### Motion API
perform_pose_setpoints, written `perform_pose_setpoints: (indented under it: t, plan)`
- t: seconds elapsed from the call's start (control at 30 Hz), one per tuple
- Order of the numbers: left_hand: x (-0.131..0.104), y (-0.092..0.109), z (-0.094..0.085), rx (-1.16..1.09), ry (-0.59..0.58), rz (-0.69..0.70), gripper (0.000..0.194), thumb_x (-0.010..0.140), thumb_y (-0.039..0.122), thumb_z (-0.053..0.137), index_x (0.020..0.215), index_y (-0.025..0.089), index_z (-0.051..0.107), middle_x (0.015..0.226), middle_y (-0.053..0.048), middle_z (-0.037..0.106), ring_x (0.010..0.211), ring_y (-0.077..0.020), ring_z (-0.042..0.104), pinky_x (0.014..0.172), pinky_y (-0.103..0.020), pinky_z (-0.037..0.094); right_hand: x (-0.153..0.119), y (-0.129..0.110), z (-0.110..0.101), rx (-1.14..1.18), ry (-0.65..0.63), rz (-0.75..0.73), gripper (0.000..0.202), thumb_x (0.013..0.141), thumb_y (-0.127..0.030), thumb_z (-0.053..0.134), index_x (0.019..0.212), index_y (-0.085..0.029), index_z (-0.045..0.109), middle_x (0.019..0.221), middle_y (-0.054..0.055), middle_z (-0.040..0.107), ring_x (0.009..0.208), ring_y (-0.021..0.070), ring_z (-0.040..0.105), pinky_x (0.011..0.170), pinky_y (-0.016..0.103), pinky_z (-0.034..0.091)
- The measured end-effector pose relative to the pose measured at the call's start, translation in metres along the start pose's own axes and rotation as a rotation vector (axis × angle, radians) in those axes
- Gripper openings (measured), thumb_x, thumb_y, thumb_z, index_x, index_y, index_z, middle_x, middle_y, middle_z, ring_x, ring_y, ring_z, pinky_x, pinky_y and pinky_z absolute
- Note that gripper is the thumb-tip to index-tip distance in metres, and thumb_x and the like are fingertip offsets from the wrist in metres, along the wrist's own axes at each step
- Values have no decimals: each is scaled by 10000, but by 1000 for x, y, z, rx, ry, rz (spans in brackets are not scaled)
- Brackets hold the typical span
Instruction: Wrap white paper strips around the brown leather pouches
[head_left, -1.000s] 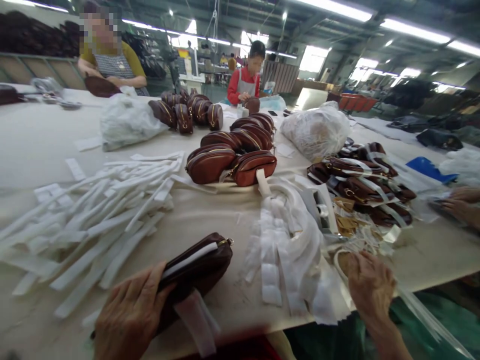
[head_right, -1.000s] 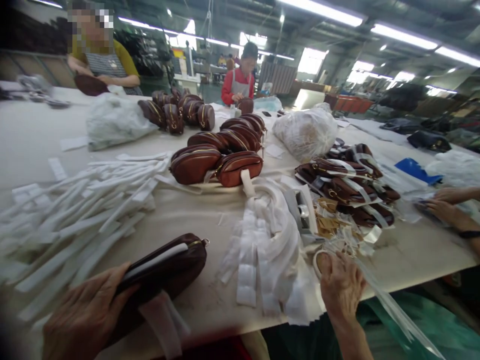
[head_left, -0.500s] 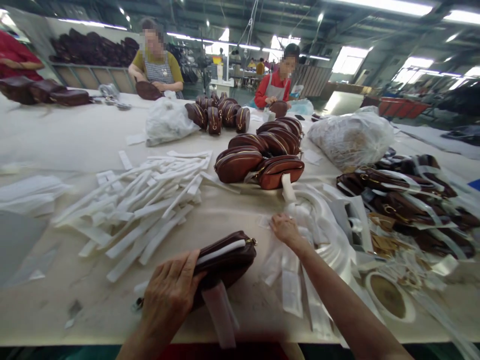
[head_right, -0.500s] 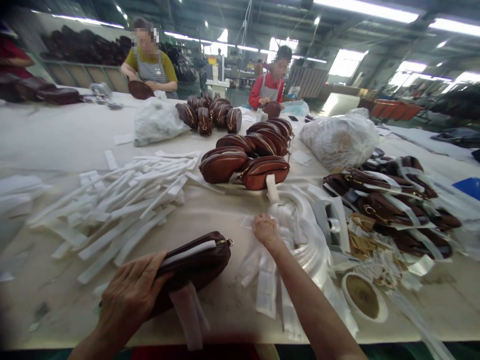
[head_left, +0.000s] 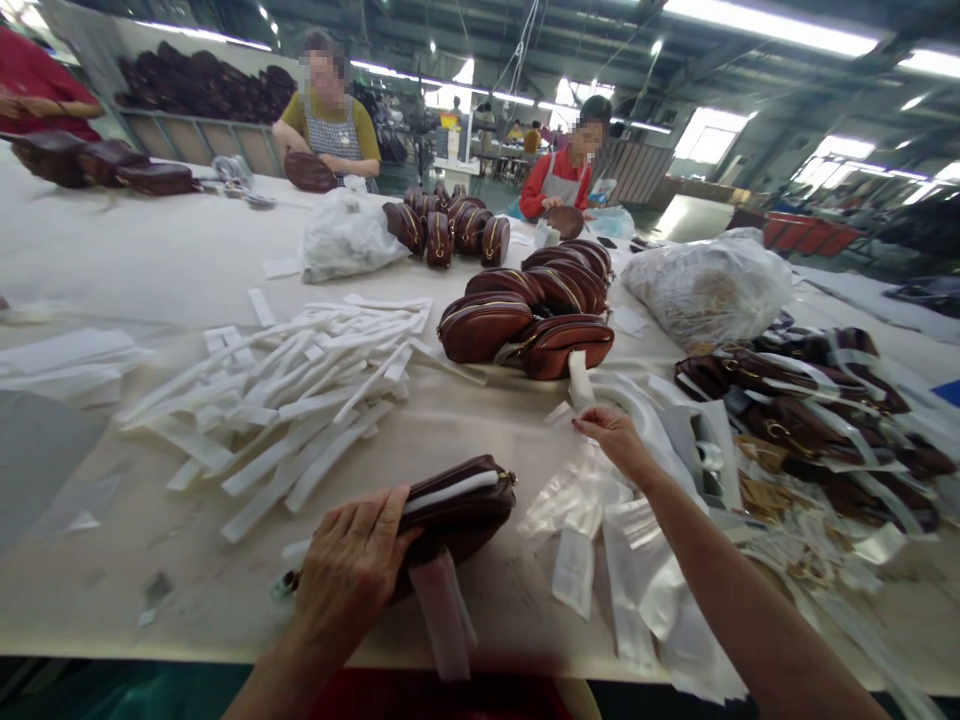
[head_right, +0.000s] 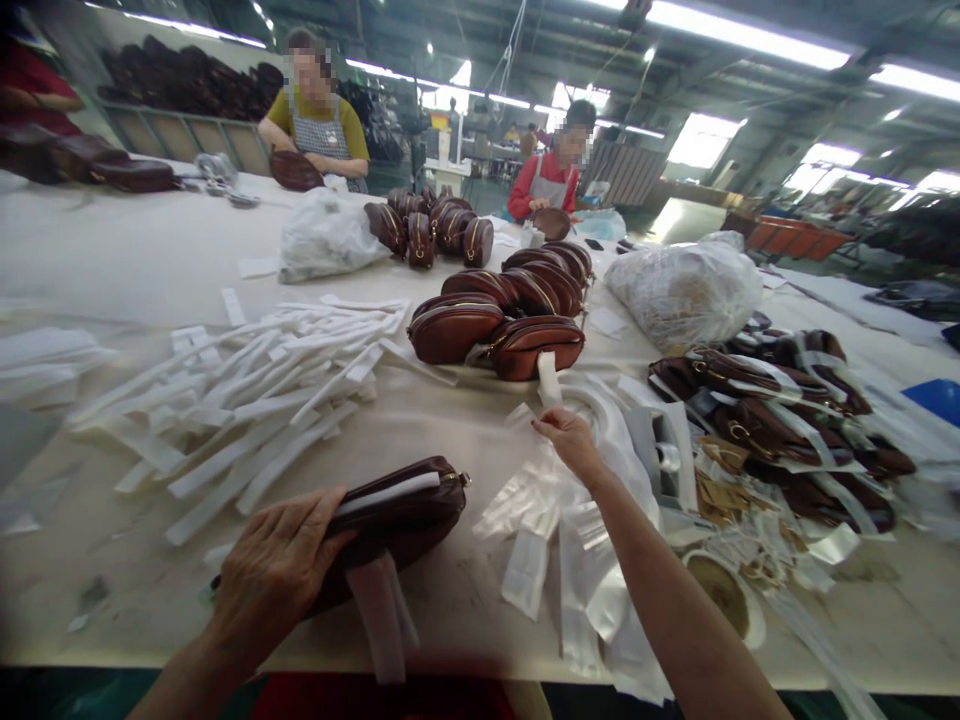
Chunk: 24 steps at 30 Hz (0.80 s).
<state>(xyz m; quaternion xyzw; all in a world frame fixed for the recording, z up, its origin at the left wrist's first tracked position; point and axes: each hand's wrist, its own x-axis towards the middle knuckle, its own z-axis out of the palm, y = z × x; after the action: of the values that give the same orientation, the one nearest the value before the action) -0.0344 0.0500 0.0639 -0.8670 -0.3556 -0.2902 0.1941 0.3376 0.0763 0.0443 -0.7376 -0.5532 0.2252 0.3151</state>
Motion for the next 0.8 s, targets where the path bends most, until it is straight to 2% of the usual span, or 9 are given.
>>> perform_pose_setpoints:
  t: [0.13, 0.27, 0.37, 0.5, 0.57, 0.63, 0.67, 0.73, 0.8]
  plan:
    - [1, 1, -1, 12, 16, 7, 282, 937, 254, 436, 1093, 47, 548, 889, -120, 612, 785, -221, 571, 753, -330, 415, 7, -4, 1, -49, -78, -19, 321, 767, -484, 499, 727, -178, 585, 647, 1, 582, 621, 143, 532, 606, 267, 416]
    - [-3, 1, -1, 9, 10, -5, 286, 932, 253, 450, 1104, 45, 546, 894, -120, 611, 790, -223, 572, 760, -334, 418, 7, -1, 1, -200, -137, -10, 291, 733, -393, 617, 917, -169, 642, 915, 79, 677, 860, 215, 617, 782, 317, 450]
    - [-4, 1, 0, 1, -3, -11, 289, 931, 256, 453, 1114, 51, 542, 907, -121, 615, 799, -225, 577, 761, -339, 423, -1, 6, 5, -326, -175, 14, 381, 655, -360, 714, 979, -167, 656, 1039, 113, 670, 977, 255, 608, 865, 348, 439]
    - [-3, 1, -1, 11, 11, -5, 279, 934, 260, 445, 1102, 61, 545, 890, -115, 621, 789, -221, 580, 750, -332, 427, -12, 11, 22, -421, -151, 31, 362, 685, -261, 659, 1037, -179, 640, 1145, 112, 634, 1118, 263, 533, 977, 396, 357]
    - [-3, 1, -1, 10, 6, -13, 274, 936, 261, 443, 1110, 72, 540, 892, -112, 623, 797, -219, 583, 755, -328, 429, -13, 10, 31, -410, -122, 39, 237, 686, -217, 624, 917, -178, 661, 1081, 110, 656, 1088, 265, 541, 981, 410, 336]
    - [-3, 1, -2, 7, -1, -20, 273, 936, 264, 444, 1120, 83, 536, 901, -110, 626, 803, -217, 585, 761, -328, 431, -12, 6, 35, -352, -77, 45, 64, 676, -195, 604, 719, -172, 645, 935, 116, 679, 1004, 269, 571, 945, 402, 351]
    - [-3, 1, -2, 4, -3, -22, 274, 936, 265, 444, 1123, 87, 534, 906, -110, 626, 805, -217, 586, 762, -329, 432, -11, 4, 35, -306, -43, 46, 45, 677, -200, 595, 652, -173, 621, 872, 116, 677, 964, 268, 581, 919, 393, 363]
    - [-4, 1, -2, -2, -5, -22, 277, 936, 265, 443, 1125, 86, 535, 910, -112, 624, 806, -216, 585, 760, -329, 433, -6, -2, 29, -185, 46, 48, 115, 702, -261, 572, 625, -178, 592, 796, 105, 661, 880, 254, 593, 845, 368, 394]
    - [-3, 1, -2, -13, -2, -23, 273, 936, 261, 440, 1117, 83, 539, 905, -111, 621, 803, -215, 584, 756, -330, 430, -2, -9, 20, -31, 133, 52, 209, 745, -375, 526, 685, -183, 587, 755, 79, 644, 769, 219, 592, 745, 337, 423]
